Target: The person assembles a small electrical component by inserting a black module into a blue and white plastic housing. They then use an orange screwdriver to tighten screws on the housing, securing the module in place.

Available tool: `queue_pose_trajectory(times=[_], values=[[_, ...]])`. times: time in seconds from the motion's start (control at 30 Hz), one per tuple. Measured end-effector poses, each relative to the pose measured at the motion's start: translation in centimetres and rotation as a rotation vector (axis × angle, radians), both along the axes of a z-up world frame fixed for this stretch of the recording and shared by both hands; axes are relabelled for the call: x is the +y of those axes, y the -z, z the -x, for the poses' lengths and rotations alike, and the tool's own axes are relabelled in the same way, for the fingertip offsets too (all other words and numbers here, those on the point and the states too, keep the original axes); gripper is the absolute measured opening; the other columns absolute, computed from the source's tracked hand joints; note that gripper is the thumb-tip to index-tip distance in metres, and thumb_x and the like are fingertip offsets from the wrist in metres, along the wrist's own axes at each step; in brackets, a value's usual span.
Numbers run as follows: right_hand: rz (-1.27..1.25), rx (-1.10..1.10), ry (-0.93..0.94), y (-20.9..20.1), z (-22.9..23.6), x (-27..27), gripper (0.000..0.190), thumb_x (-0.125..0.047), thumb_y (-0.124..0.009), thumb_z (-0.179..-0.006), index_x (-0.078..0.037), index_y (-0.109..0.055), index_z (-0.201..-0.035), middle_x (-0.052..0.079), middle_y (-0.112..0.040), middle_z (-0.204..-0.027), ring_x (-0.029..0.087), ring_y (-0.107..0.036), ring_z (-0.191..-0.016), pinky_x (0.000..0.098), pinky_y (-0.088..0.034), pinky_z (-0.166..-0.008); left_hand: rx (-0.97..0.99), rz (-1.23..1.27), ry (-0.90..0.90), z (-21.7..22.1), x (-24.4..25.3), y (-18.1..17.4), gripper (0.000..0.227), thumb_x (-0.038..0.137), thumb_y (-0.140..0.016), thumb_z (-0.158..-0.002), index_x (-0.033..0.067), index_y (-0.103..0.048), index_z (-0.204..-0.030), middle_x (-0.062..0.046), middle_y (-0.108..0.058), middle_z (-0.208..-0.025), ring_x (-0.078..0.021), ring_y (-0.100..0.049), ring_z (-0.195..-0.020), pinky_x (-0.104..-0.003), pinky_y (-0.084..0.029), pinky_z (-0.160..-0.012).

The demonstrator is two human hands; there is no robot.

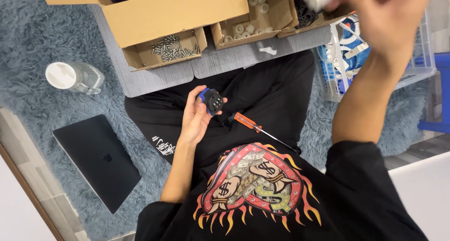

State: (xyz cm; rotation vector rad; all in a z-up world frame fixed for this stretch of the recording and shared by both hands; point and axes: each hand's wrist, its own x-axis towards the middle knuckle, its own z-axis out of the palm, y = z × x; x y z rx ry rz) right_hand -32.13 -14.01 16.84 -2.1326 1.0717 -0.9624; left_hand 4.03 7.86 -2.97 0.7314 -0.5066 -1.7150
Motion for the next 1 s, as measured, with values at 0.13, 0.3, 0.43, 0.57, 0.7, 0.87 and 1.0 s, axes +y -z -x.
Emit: queue_pose_trajectory(times=[0.13, 0.3, 0.43, 0.57, 0.7, 0.87, 1.0], values=[[0.114, -0.262, -0.087, 2.9, -1.7, 2.1, 0.038, -0.004, -0.073, -0.113, 0.022, -0.058, -0.138, 0.032, -0.061, -0.131, 0.046, -0.065, -0.100, 0.0482, -0.056, -0.079, -0.076, 0.055, -0.026, -0.3, -0.4, -0.7, 0.066, 0.029, -0.076, -0.107, 0.0104, -0.042, -0.161, -0.019, -0.059, -0.148, -0.0490, -0.068, -0.136, -0.043, -0.063, -0.101], [0.252, -0.159, -0.012, 7.1, -4.1, 5.1, 0.035, -0.024, -0.091, -0.101, 0.007, -0.074, -0.104, 0.022, -0.069, -0.101, 0.035, -0.058, -0.090, 0.0477, -0.045, -0.081, -0.170, 0.191, -0.042, -1.5, -1.2, -1.6, 0.064, 0.013, -0.078, -0.106, 0.0125, -0.045, -0.160, -0.032, -0.052, -0.160, -0.0427, -0.063, -0.142, -0.048, -0.055, -0.120], [0.027, -0.114, -0.190, 8.0, -7.3, 6.8, 0.023, -0.022, -0.089, -0.100, -0.004, -0.078, -0.108, 0.023, -0.052, -0.139, 0.033, -0.062, -0.113, 0.0434, -0.057, -0.103, -0.326, 0.269, -0.108, -2.4, -1.8, -2.5, 0.072, 0.007, -0.086, -0.097, 0.0061, -0.047, -0.158, -0.023, -0.062, -0.152, -0.0395, -0.063, -0.146, -0.046, -0.050, -0.129], [-0.031, -0.190, -0.207, 10.4, -9.8, 8.1, 0.019, -0.018, -0.091, -0.098, -0.005, -0.078, -0.104, 0.026, -0.072, -0.137, 0.040, -0.075, -0.101, 0.0449, -0.058, -0.094, -0.471, 0.388, -0.228, -3.1, -2.9, -2.8, 0.091, -0.004, -0.101, -0.073, -0.0079, -0.052, -0.150, -0.031, -0.066, -0.141, -0.0352, -0.070, -0.130, -0.034, -0.062, -0.102], [0.003, -0.196, -0.225, 10.2, -12.0, 8.9, 0.031, -0.016, -0.093, -0.096, -0.002, -0.073, -0.115, 0.025, -0.073, -0.136, 0.041, -0.073, -0.095, 0.0477, -0.058, -0.088, -0.643, 0.472, -0.250, -2.5, -4.3, -7.2, 0.091, 0.003, -0.108, -0.067, -0.0105, -0.059, -0.143, -0.027, -0.072, -0.134, -0.0236, -0.072, -0.104, -0.033, -0.060, -0.096], [0.004, -0.263, -0.169, 12.6, -13.0, 9.7, 0.061, -0.017, -0.102, -0.086, 0.001, -0.064, -0.131, 0.020, -0.078, -0.124, 0.035, -0.072, -0.090, 0.0476, -0.059, -0.085, -0.953, 0.699, -0.236, -0.6, -5.9, -10.8, 0.058, 0.016, -0.106, -0.078, 0.0003, -0.078, -0.126, -0.014, -0.079, -0.127, -0.0329, -0.070, -0.117, -0.039, -0.058, -0.100], [0.065, -0.271, -0.178, 13.3, -12.9, 10.0, 0.068, -0.013, -0.103, -0.086, 0.003, -0.062, -0.137, 0.020, -0.078, -0.122, 0.033, -0.071, -0.088, 0.0470, -0.059, -0.083, -1.018, 0.766, -0.243, 0.0, -6.1, -10.2, 0.056, 0.014, -0.105, -0.079, 0.0030, -0.080, -0.127, -0.011, -0.079, -0.127, -0.0316, -0.070, -0.117, -0.040, -0.059, -0.103]])
